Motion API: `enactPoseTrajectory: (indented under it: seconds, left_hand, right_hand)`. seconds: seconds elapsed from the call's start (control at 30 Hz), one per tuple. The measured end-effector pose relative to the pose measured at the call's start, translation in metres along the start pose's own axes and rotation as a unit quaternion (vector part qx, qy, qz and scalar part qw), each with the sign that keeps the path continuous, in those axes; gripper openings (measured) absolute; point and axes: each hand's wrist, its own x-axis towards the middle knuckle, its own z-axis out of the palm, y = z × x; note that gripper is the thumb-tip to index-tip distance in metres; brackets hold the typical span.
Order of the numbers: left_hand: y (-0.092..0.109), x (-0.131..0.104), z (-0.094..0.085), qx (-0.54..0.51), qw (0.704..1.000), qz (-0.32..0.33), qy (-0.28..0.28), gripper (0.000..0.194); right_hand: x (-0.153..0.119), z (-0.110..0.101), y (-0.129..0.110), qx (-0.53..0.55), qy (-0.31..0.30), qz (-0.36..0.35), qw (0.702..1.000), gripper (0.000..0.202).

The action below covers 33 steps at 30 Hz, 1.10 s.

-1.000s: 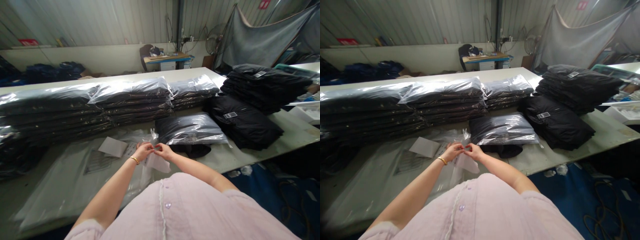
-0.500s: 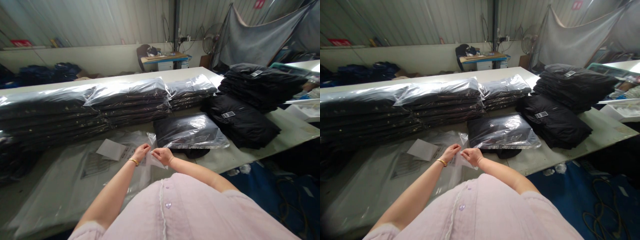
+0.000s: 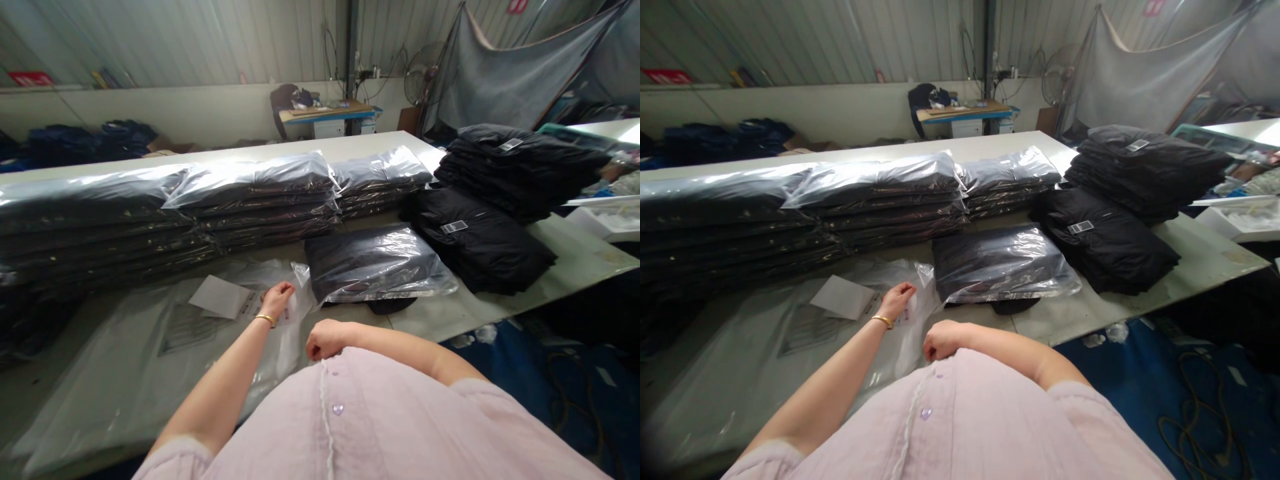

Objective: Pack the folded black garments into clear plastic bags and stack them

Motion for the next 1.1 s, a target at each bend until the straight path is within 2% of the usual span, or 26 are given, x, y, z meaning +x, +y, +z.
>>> enactPoseTrajectory:
  seconds: [0.07,0.13,0.23,0.3,0.37,0.5,0.53,0.6,0.67,0.73,0.8,0.87,0.97,1.1]
  left_hand:
    - [0.002,-0.001,0.001,-0.005,1.000,0.001,-0.001,0.030]
    - [0.005,-0.003,0.001,-0.008,1.000,0.006,-0.016,0.032]
    - [0.010,-0.008,0.002,-0.003,0.998,0.015,-0.054,0.033]
    - [0.011,-0.012,0.003,0.002,0.997,0.026,-0.079,0.034]
    - [0.011,-0.014,0.007,0.006,0.994,0.036,-0.099,0.034]
    - [0.010,-0.017,0.015,0.010,0.991,0.032,-0.128,0.035]
    - [0.010,-0.018,0.016,0.014,0.992,0.044,-0.117,0.035]
    - [0.012,-0.021,0.017,0.032,0.994,0.092,-0.058,0.034]
    - [0.015,-0.028,0.016,0.075,0.988,0.135,0.021,0.034]
    - [0.018,-0.037,0.015,0.133,0.980,0.132,0.069,0.027]
    - [0.020,-0.046,0.014,0.183,0.976,0.096,0.076,0.022]
    - [0.022,-0.053,0.015,0.200,0.976,0.058,0.064,0.026]
    - [0.024,-0.058,0.015,0.184,0.982,0.018,0.043,0.033]
    - [0.026,-0.057,0.013,0.170,0.985,-0.011,0.023,0.031]
  right_hand:
    - [-0.001,0.001,0.001,0.052,-0.034,-0.013,0.998,0.015]
    - [-0.001,-0.001,0.004,0.096,-0.012,0.006,0.995,0.022]
    - [0.004,-0.005,0.010,0.111,0.136,0.123,0.977,0.027]
    - [0.013,-0.008,0.016,0.135,0.248,0.202,0.938,0.030]
    - [0.023,-0.009,0.021,0.220,0.315,0.245,0.890,0.028]
    - [0.036,-0.004,0.026,0.454,0.335,0.265,0.782,0.023]
    - [0.037,-0.003,0.026,0.489,0.339,0.270,0.757,0.022]
    - [0.036,-0.002,0.025,0.530,0.350,0.283,0.719,0.021]
    - [0.033,-0.002,0.023,0.553,0.365,0.288,0.692,0.020]
    - [0.031,-0.003,0.023,0.573,0.378,0.285,0.669,0.020]
    - [0.031,-0.005,0.023,0.588,0.384,0.282,0.654,0.021]
    - [0.031,-0.006,0.024,0.596,0.384,0.280,0.647,0.024]
    - [0.033,-0.006,0.025,0.598,0.383,0.275,0.649,0.026]
    - [0.035,-0.005,0.026,0.588,0.380,0.269,0.662,0.027]
